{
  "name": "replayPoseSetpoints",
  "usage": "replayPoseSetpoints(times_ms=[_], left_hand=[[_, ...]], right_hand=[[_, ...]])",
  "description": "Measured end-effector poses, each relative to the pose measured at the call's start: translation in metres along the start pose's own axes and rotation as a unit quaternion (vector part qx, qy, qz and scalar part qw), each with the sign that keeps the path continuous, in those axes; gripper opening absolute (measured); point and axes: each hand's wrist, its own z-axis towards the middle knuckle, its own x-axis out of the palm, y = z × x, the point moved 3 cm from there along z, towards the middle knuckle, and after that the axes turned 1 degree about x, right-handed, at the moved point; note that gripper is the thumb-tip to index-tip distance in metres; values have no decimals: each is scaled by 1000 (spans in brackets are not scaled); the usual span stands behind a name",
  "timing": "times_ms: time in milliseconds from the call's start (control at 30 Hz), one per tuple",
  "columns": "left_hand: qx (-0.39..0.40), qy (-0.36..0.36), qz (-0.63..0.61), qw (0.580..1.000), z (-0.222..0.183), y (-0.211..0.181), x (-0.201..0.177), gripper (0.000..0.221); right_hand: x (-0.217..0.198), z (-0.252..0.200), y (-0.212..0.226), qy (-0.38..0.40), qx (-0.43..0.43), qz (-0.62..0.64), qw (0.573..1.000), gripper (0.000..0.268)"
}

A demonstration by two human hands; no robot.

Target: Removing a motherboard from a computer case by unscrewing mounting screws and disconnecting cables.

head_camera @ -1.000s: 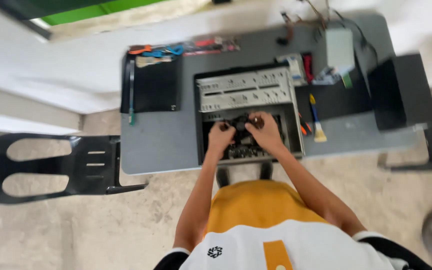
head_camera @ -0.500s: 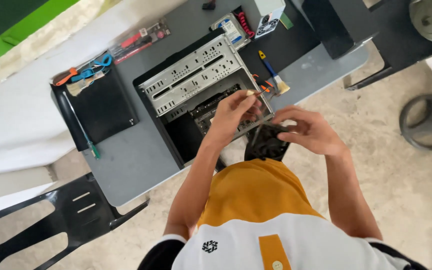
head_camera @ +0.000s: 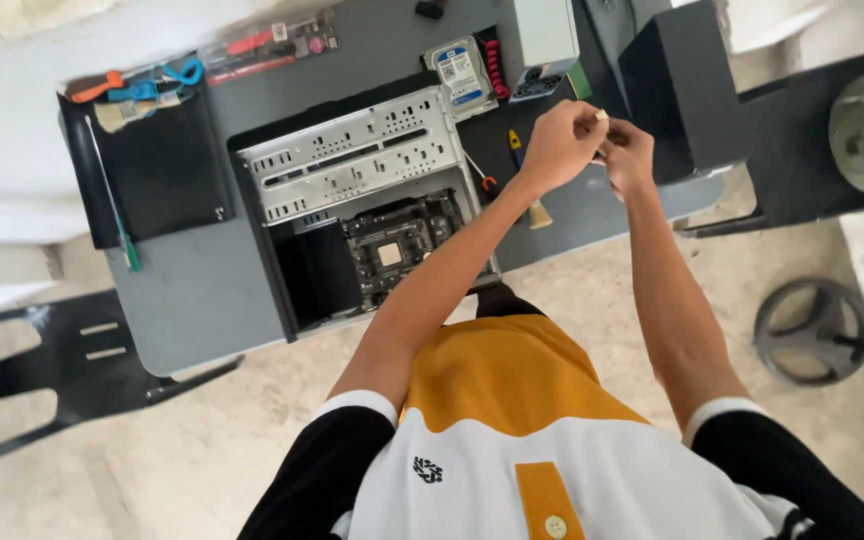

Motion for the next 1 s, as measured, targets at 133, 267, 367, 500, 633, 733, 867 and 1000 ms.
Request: replayPoseSetpoints(times_ms=[133, 267, 367, 500, 633, 733, 867, 1000], left_hand=[[-67, -18, 28, 997, 38, 42, 27, 40], [-95, -11, 69, 993, 50, 47, 39, 42], [-95, -8, 82, 992, 48, 58, 49, 46], [-143, 62, 57, 986, 43, 103, 75, 43], [-39, 121, 356, 926, -84, 108, 14, 45], [5, 226, 174, 958, -152, -2, -132, 70], [-88, 93, 104, 986, -260, 9, -334, 33], [-126, -38, 361, 923, -322, 99, -421, 29]], right_hand=[[0, 55, -19, 26, 32, -25, 999, 31], [-7, 83, -56, 24, 40, -73, 996, 24], [-19, 109, -105, 5, -55, -227, 972, 26], [-27, 121, -142, -82, -69, -377, 920, 19], [-44, -20, -90, -95, -221, -399, 885, 11], [-17, -85, 26, -53, -195, -392, 897, 43], [37, -186, 85, -40, -185, -291, 938, 34], [126, -228, 148, 17, -222, -213, 951, 26]])
